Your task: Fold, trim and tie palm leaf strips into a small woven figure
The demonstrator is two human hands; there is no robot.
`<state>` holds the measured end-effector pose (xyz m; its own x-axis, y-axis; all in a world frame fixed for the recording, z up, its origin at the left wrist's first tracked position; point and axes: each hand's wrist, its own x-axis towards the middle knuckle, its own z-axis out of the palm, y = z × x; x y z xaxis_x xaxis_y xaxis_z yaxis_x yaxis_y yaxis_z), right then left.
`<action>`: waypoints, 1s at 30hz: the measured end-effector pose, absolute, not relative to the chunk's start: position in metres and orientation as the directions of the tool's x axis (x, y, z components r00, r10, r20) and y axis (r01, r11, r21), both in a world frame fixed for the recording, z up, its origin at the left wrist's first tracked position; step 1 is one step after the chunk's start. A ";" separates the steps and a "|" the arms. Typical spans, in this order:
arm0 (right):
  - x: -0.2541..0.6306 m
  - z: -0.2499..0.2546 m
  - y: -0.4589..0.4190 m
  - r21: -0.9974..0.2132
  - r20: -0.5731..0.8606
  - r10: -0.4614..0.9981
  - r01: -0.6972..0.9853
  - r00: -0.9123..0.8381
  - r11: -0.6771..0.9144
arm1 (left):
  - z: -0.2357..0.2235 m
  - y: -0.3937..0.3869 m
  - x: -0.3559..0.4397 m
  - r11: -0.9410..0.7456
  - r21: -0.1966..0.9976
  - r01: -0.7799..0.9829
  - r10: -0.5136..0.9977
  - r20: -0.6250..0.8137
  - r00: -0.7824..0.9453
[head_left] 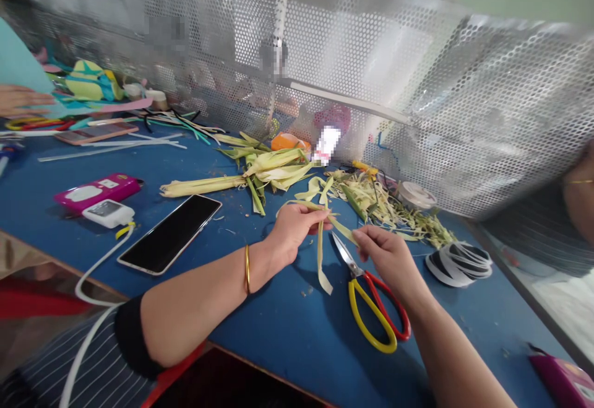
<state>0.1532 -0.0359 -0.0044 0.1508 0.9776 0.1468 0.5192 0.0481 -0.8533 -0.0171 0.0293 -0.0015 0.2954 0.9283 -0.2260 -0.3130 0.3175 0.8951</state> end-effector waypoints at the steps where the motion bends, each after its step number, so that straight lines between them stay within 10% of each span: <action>1: 0.151 -0.005 -0.036 -0.858 0.147 0.978 0.512 0.145 0.053 | -0.002 0.027 -0.016 0.325 0.896 -0.302 0.920 -0.227 0.318; 19: 0.126 -0.019 -0.040 -0.961 0.159 0.936 0.266 0.314 0.074 | -0.014 0.012 -0.010 0.280 0.947 -0.160 0.864 -0.175 0.472; 26: 0.144 -0.004 -0.039 -0.918 0.184 0.965 0.383 0.189 0.100 | -0.001 0.020 -0.024 -0.437 0.872 0.221 0.898 0.410 0.157; 30: 0.139 0.000 -0.041 -0.939 0.098 0.995 0.333 0.023 0.085 | -0.003 0.021 -0.022 -0.363 0.924 0.117 0.852 0.278 0.444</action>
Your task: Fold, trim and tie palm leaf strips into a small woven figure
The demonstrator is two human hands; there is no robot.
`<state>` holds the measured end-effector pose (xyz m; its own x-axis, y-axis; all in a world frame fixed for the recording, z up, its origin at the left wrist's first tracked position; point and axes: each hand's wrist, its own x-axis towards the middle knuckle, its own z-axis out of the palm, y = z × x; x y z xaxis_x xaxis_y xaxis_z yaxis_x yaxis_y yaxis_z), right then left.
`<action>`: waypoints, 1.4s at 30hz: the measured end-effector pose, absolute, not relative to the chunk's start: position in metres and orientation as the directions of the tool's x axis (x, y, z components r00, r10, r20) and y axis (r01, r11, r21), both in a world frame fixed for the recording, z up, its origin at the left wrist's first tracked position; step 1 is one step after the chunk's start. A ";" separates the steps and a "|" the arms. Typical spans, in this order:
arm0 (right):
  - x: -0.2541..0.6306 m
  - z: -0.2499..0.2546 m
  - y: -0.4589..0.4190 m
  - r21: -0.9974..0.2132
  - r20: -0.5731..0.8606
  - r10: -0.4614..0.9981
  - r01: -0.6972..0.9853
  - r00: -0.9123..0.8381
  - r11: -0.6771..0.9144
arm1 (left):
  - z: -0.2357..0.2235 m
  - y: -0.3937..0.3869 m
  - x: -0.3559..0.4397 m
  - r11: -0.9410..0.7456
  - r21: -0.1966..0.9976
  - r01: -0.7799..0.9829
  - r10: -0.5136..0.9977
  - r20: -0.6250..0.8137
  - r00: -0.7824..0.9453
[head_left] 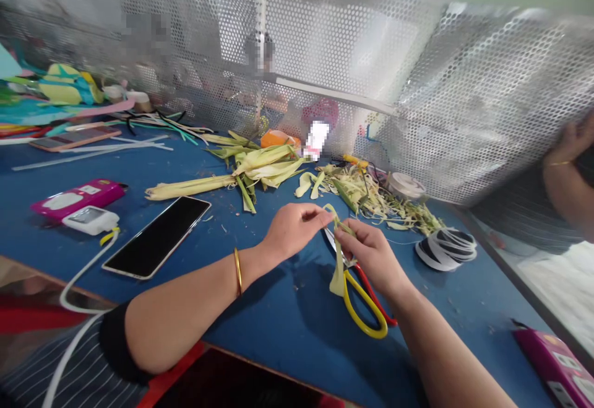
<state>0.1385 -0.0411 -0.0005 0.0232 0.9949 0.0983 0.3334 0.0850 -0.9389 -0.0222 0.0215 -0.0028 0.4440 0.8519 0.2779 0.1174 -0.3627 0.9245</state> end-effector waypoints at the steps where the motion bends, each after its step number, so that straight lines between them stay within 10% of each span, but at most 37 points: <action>1: 0.137 0.000 -0.042 -0.949 0.077 0.997 0.307 -0.008 0.076 | -0.005 0.021 -0.021 -0.266 0.962 0.063 0.834 0.197 0.516; 6: 0.133 0.002 -0.042 -0.983 0.004 0.996 0.182 -0.088 0.020 | -0.013 0.019 -0.017 0.128 0.989 -0.078 0.790 -0.054 0.610; 16: 0.139 -0.002 -0.044 -0.979 -0.123 0.992 0.160 0.024 -0.125 | 0.000 0.024 -0.023 0.326 0.945 -0.009 0.683 -0.229 0.693; 33: 0.133 -0.002 -0.043 -0.963 -0.116 0.990 0.237 0.076 -0.131 | -0.007 0.025 -0.018 0.265 0.964 0.022 0.826 -0.238 0.512; 42: 0.153 -0.004 -0.037 -0.766 0.343 0.910 0.630 0.235 0.126 | -0.005 0.020 -0.018 0.261 0.963 0.068 0.771 -0.250 0.585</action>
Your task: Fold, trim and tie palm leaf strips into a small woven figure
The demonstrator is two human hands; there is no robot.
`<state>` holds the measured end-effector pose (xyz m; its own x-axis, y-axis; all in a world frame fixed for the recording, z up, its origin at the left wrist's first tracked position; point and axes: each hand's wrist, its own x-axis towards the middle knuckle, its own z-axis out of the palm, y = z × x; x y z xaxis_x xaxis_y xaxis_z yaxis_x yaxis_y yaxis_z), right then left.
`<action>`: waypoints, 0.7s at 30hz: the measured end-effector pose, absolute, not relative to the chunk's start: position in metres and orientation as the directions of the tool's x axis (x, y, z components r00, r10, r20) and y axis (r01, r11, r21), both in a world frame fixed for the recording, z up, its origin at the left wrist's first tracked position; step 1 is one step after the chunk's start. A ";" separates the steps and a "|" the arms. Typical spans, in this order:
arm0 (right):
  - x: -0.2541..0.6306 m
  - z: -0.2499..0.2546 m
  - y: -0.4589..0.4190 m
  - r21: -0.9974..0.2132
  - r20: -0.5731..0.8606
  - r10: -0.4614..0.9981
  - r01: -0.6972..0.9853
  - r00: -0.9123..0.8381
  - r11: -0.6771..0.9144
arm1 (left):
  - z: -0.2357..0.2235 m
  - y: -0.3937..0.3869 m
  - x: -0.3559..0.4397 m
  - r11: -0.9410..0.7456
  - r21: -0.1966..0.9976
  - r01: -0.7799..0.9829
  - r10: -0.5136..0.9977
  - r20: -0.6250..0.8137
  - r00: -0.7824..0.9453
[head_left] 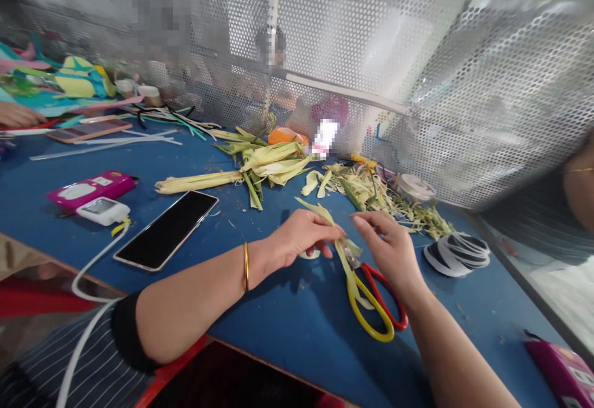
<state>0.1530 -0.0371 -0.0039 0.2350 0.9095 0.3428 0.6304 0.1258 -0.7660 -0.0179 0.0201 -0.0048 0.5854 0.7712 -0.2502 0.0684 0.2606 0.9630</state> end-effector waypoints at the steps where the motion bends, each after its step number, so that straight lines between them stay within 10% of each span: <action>1: 0.150 -0.004 -0.038 -0.788 0.312 0.929 0.600 0.201 0.135 | -0.005 0.016 -0.017 0.230 0.968 0.101 0.730 -0.240 0.640; 6: 0.125 -0.009 -0.044 -0.971 -0.109 0.993 0.211 0.043 -0.116 | -0.008 -0.001 -0.012 0.091 0.950 0.299 0.643 -0.285 0.711; 11: 0.123 -0.008 -0.052 -0.921 0.248 0.943 0.356 0.223 0.158 | -0.017 0.004 -0.011 0.261 0.929 0.260 0.629 -0.369 0.684; 16: 0.117 -0.006 -0.065 -0.260 0.634 0.710 0.781 -0.305 0.568 | -0.012 0.022 -0.014 0.520 0.854 0.001 0.716 -0.437 0.545; 19: 0.109 -0.012 -0.067 0.236 0.536 0.549 0.738 -0.642 0.632 | -0.004 0.029 -0.016 0.567 0.803 -0.183 0.763 -0.428 0.483; 21: 0.107 -0.018 -0.063 0.338 0.485 0.546 0.722 -0.684 0.604 | -0.001 0.033 -0.019 0.599 0.758 -0.258 0.758 -0.434 0.487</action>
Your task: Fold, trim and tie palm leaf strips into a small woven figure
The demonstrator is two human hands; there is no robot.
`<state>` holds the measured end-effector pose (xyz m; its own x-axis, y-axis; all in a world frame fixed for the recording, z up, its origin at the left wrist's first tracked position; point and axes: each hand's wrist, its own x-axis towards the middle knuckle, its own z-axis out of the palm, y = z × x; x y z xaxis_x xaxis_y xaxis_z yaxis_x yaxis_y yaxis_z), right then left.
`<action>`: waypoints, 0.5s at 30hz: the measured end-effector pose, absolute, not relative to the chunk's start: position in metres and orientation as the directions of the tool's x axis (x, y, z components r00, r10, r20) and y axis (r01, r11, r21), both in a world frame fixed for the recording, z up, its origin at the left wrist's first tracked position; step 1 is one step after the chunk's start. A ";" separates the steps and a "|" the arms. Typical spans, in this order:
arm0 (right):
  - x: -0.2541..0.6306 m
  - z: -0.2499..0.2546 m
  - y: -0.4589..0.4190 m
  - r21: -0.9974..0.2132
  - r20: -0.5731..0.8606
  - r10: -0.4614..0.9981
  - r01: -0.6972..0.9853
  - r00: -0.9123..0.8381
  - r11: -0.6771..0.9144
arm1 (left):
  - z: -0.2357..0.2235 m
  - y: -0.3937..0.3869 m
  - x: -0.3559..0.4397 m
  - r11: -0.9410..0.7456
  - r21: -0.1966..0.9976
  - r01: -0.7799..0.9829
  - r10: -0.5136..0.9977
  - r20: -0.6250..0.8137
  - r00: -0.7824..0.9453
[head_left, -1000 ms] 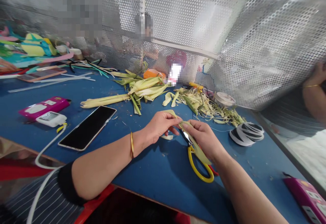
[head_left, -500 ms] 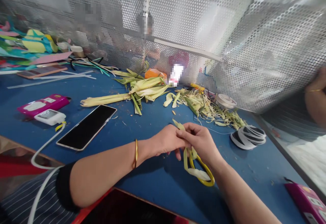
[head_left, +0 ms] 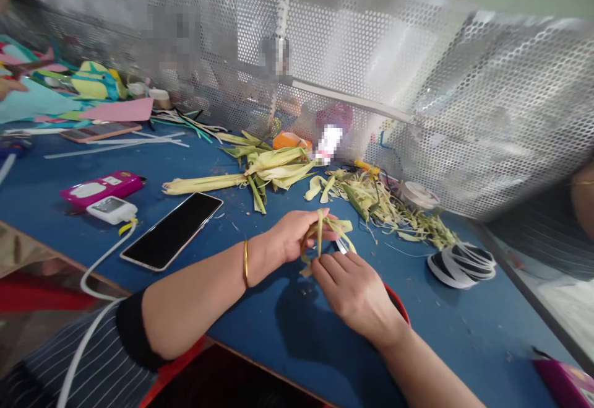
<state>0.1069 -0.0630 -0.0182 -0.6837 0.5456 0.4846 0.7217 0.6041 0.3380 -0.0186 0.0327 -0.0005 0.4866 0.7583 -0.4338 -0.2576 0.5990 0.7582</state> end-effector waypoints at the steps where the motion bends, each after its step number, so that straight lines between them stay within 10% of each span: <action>1: 0.107 -0.021 -0.060 0.348 0.479 0.556 0.729 -0.679 0.590 | 0.000 0.034 -0.020 0.618 0.734 -0.284 0.748 -0.437 0.499; 9: 0.116 -0.022 -0.055 0.216 0.534 0.573 0.755 -0.622 0.619 | 0.001 0.032 -0.023 0.663 0.668 -0.338 0.713 -0.425 0.558; 15: 0.109 -0.020 -0.058 0.391 0.558 0.550 0.781 -0.622 0.486 | -0.007 0.017 -0.014 0.581 0.741 -0.337 0.753 -0.333 0.567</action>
